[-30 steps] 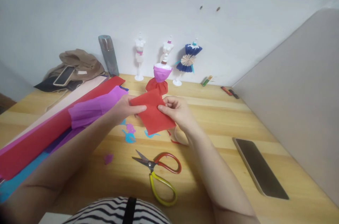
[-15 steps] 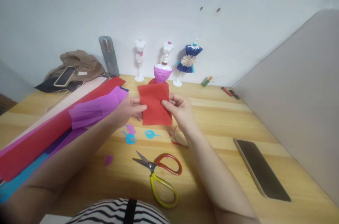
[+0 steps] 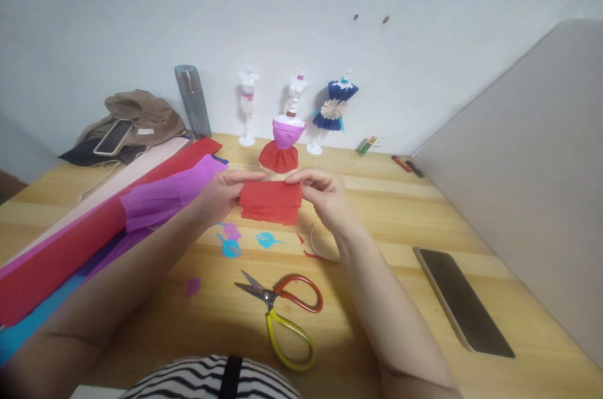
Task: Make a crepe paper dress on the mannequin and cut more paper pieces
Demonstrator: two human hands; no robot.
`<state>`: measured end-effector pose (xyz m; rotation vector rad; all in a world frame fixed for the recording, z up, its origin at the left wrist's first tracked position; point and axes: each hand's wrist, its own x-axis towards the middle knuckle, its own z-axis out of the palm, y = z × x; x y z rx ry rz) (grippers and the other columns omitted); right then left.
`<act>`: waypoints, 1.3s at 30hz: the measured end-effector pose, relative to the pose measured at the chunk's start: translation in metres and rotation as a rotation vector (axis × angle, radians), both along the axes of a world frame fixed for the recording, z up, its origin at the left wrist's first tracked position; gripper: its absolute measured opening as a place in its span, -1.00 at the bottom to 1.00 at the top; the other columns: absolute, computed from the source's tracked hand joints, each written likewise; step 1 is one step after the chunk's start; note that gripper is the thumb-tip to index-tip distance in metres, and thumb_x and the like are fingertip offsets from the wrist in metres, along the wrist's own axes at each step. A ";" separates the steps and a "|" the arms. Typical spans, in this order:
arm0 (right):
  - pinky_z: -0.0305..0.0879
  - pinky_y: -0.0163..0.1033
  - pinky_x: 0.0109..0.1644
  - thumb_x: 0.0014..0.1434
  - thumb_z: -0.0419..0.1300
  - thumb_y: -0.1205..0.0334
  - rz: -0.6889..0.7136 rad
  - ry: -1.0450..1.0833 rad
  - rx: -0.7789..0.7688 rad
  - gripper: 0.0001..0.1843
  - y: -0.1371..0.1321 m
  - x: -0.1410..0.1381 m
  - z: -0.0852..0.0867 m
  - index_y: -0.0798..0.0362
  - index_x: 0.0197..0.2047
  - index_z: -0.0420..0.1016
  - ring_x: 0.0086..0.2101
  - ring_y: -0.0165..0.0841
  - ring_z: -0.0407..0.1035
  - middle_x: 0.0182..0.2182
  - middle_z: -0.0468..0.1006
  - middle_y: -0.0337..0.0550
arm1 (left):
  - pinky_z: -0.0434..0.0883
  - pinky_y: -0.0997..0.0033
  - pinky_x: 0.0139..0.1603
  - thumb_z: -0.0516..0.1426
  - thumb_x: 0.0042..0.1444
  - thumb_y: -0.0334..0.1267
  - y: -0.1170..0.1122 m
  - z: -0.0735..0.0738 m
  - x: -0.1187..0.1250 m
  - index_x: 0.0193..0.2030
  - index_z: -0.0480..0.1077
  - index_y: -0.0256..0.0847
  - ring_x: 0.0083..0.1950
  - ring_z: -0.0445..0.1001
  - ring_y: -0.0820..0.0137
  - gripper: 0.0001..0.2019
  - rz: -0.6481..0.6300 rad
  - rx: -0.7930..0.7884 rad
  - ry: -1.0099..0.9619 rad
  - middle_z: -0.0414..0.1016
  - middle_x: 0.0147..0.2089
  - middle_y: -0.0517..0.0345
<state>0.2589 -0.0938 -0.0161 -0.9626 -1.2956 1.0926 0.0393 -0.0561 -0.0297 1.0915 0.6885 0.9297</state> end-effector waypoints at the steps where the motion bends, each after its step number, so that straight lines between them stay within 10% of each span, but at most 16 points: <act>1: 0.43 -0.22 -0.25 -0.07 0.47 0.14 0.006 -0.004 0.004 -0.87 -0.001 0.001 0.001 -0.08 -0.40 0.68 -0.37 -0.35 0.50 -0.40 0.67 -0.23 | 0.47 0.42 -0.36 0.30 -0.16 -0.30 0.000 0.000 -0.001 -0.23 0.67 -0.23 -0.43 0.52 0.43 -0.72 -0.007 0.017 -0.007 0.65 -0.36 0.05; 8: 0.49 -0.19 -0.23 -0.05 0.47 0.00 0.040 -0.125 0.058 -0.81 -0.004 0.006 0.006 -0.11 -0.40 0.70 -0.33 -0.31 0.53 -0.38 0.68 -0.21 | 0.47 0.40 -0.24 0.31 -0.15 -0.30 0.003 0.005 -0.010 -0.32 0.67 -0.23 -0.37 0.54 0.41 -0.81 -0.089 0.212 0.017 0.65 -0.33 0.05; 14: 0.49 -0.18 -0.21 0.07 0.42 0.05 0.062 -0.228 0.161 -0.88 -0.008 0.004 0.011 -0.12 -0.37 0.71 -0.32 -0.30 0.54 -0.37 0.69 -0.19 | 0.46 0.31 -0.30 0.26 0.05 -0.05 0.008 0.014 -0.018 0.23 0.44 -0.23 -0.42 0.54 0.33 -0.40 -0.176 0.010 0.019 0.59 -0.43 0.11; 20: 0.45 -0.18 -0.23 0.09 0.40 0.14 0.084 -0.282 0.226 -0.95 -0.009 0.000 0.011 -0.13 -0.37 0.71 -0.35 -0.31 0.51 -0.41 0.67 -0.20 | 0.42 0.32 -0.34 0.07 -0.01 0.48 0.003 0.008 -0.006 -0.15 0.57 -0.32 -0.36 0.53 0.25 -0.21 -0.275 -0.180 0.178 0.58 -0.36 -0.08; 27: 0.40 -0.19 -0.22 0.09 0.34 0.26 0.139 -0.352 0.225 -0.89 -0.008 -0.005 0.010 -0.12 -0.34 0.72 -0.35 -0.33 0.47 -0.38 0.67 -0.20 | 0.30 0.49 -0.41 0.46 -0.29 0.03 -0.013 0.006 0.003 -0.43 0.56 -0.32 -0.47 0.40 0.48 -0.56 -0.210 -0.104 0.173 0.50 -0.48 0.14; 33: 0.41 -0.19 -0.28 0.11 0.30 -0.01 0.126 -0.069 -0.082 -0.62 -0.008 -0.002 0.008 -0.09 -0.02 0.66 -0.39 -0.32 0.46 -0.40 0.61 -0.22 | 0.33 0.46 -0.35 0.40 -0.16 -0.09 -0.012 0.007 0.004 -0.48 0.57 -0.30 -0.45 0.41 0.48 -0.72 -0.024 -0.009 0.122 0.55 -0.47 0.14; 39: 0.41 -0.20 -0.23 -0.06 0.44 -0.07 0.150 -0.119 -0.134 -0.61 -0.005 -0.020 0.000 -0.02 -0.21 0.65 -0.29 -0.26 0.48 -0.34 0.61 -0.18 | 0.39 0.42 -0.24 0.33 -0.07 -0.11 -0.017 0.007 0.007 -0.41 0.61 -0.28 -0.37 0.47 0.42 -0.77 0.037 0.092 0.119 0.56 -0.46 0.16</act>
